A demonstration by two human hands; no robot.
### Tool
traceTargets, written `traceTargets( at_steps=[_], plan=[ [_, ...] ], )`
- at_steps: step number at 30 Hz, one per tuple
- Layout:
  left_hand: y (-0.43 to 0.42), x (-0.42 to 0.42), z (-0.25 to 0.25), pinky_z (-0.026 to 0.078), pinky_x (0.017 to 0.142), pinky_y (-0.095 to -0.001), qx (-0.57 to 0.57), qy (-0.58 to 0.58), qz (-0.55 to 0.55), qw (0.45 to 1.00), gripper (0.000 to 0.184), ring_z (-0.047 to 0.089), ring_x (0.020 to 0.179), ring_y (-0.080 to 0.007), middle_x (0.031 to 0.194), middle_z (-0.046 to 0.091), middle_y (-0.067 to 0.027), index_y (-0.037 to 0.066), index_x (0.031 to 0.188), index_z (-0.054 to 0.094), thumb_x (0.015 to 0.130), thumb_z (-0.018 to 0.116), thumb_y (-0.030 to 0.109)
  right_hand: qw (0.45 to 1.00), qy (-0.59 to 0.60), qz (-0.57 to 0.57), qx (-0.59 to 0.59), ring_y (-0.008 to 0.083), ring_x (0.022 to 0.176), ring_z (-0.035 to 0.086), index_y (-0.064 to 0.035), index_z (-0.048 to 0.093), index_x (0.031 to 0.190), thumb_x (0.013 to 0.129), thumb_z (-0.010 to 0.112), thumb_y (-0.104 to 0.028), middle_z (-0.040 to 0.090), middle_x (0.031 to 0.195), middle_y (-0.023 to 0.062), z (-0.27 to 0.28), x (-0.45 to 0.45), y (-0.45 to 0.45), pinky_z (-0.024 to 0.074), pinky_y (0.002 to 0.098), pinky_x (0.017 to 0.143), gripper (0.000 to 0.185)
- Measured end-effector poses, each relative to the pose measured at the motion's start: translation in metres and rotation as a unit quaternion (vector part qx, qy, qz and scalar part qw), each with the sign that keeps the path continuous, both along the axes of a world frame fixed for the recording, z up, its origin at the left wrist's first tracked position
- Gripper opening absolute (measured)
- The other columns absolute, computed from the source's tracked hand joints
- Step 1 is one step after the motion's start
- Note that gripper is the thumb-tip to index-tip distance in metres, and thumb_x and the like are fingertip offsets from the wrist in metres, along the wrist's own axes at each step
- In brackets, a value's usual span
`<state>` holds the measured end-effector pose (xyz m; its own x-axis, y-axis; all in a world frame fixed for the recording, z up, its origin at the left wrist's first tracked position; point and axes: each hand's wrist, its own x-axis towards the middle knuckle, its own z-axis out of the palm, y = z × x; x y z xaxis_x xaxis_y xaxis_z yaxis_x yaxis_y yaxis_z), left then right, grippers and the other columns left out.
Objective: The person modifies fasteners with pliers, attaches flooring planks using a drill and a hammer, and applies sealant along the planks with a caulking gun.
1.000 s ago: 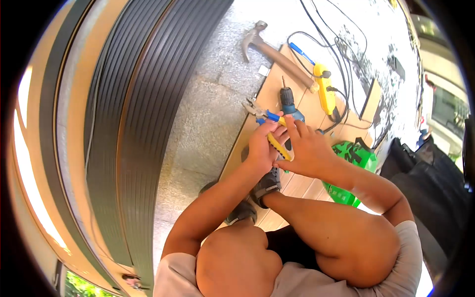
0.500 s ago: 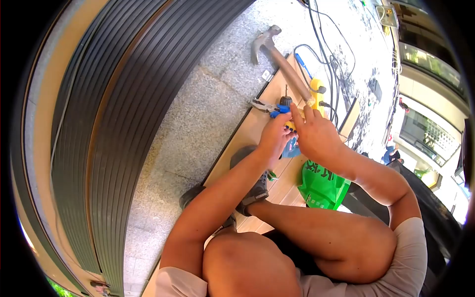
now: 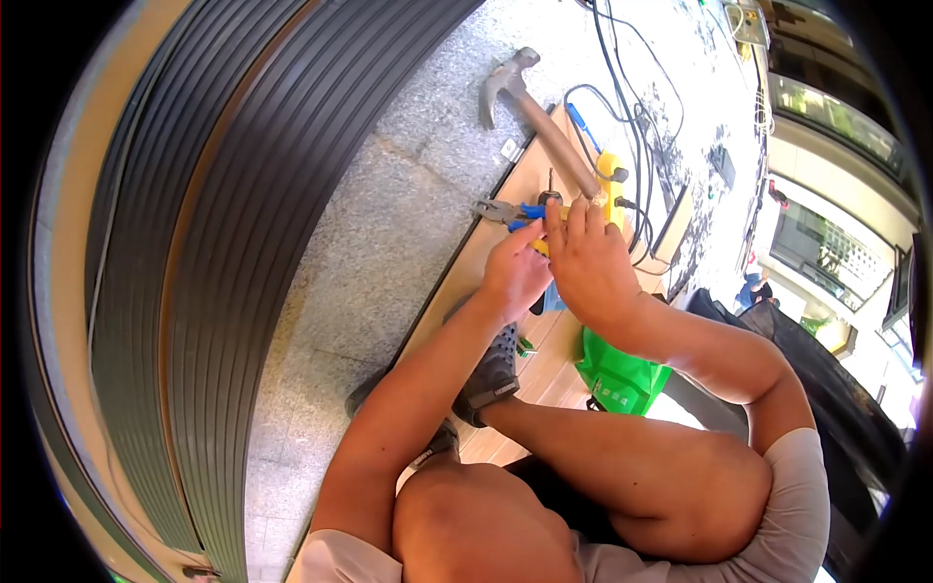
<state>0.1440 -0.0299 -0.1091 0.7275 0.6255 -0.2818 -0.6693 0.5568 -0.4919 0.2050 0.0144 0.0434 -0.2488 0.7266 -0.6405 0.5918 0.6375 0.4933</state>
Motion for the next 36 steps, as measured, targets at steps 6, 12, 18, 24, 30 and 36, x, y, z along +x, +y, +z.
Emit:
traceTargets(
  at_steps=[6, 12, 18, 24, 30, 36],
  plan=[
    [0.001, -0.007, -0.001, 0.032, 0.124, -0.046, 0.01, -0.029, -0.006, 1.0, 0.044, 0.048, 0.146, -0.0239, 0.155, 0.055, -0.0069, 0.014, 0.151, 0.05, 0.111, 0.043, 0.031, 0.995, -0.081, 0.048, -0.025, 0.0283, 0.109, 0.059, 0.0042, 0.047, 0.154, 0.094, 0.059, -0.021, 0.06, 0.128, 0.0234, 0.006, -0.018, 0.004, 0.0516, 0.031, 0.079, 0.066],
    [-0.002, -0.009, -0.002, 0.031, 0.125, -0.0472, -0.004, -0.007, -0.024, 1.0, 0.048, 0.048, 0.146, -0.025, 0.155, 0.054, -0.007, 0.012, 0.153, 0.048, 0.111, 0.041, 0.034, 0.985, -0.102, 0.091, -0.109, 0.0249, 0.103, 0.058, 0.0072, 0.057, 0.143, 0.09, 0.062, -0.021, 0.063, 0.117, 0.0177, 0.013, -0.034, 0.024, 0.0486, 0.0277, 0.077, 0.06],
    [-0.008, -0.004, -0.004, 0.032, 0.124, -0.047, 0.004, -0.033, -0.003, 0.999, 0.052, 0.048, 0.146, -0.0266, 0.156, 0.054, -0.0074, 0.013, 0.156, 0.046, 0.112, 0.039, 0.041, 0.988, -0.042, -0.052, -0.137, 0.0236, 0.095, 0.062, 0.0047, 0.068, 0.107, 0.079, 0.069, -0.016, 0.062, 0.099, 0.0132, -0.007, -0.023, 0.026, 0.052, 0.0288, 0.065, 0.035],
    [0.004, 0.003, 0.015, 0.042, 0.114, -0.0408, 0.007, 0.053, 0.048, 0.997, 0.049, 0.057, 0.132, -0.0215, 0.136, 0.063, -0.005, 0.012, 0.139, 0.056, 0.115, 0.033, 0.049, 0.97, 0.022, -0.112, -0.214, 0.0293, 0.102, 0.067, 0.0078, 0.065, 0.111, 0.077, 0.081, -0.022, 0.066, 0.11, 0.0189, -0.002, -0.031, 0.046, 0.0619, 0.0362, 0.075, 0.048],
    [0.0, 0.035, 0.001, 0.048, 0.104, -0.0382, 0.039, 0.009, 0.155, 0.987, 0.038, 0.062, 0.116, -0.0171, 0.124, 0.066, -0.0038, 0.016, 0.118, 0.064, 0.114, 0.04, 0.044, 0.958, 0.103, -0.175, -0.203, 0.0361, 0.091, 0.072, 0.0085, 0.056, 0.122, 0.084, 0.071, -0.017, 0.068, 0.101, 0.0208, 0.016, -0.021, 0.061, 0.0606, 0.0442, 0.07, 0.048],
    [0.037, 0.02, 0.097, 0.052, 0.091, -0.036, 0.02, 0.121, 0.023, 0.992, 0.036, 0.067, 0.104, -0.0161, 0.112, 0.072, -0.0064, 0.011, 0.117, 0.065, 0.11, 0.052, 0.044, 0.942, 0.081, -0.289, -0.147, 0.0412, 0.093, 0.072, -0.0007, 0.055, 0.128, 0.079, 0.08, -0.023, 0.069, 0.105, 0.0209, 0.098, -0.015, 0.073, 0.0586, 0.0495, 0.081, 0.06]
  ],
)
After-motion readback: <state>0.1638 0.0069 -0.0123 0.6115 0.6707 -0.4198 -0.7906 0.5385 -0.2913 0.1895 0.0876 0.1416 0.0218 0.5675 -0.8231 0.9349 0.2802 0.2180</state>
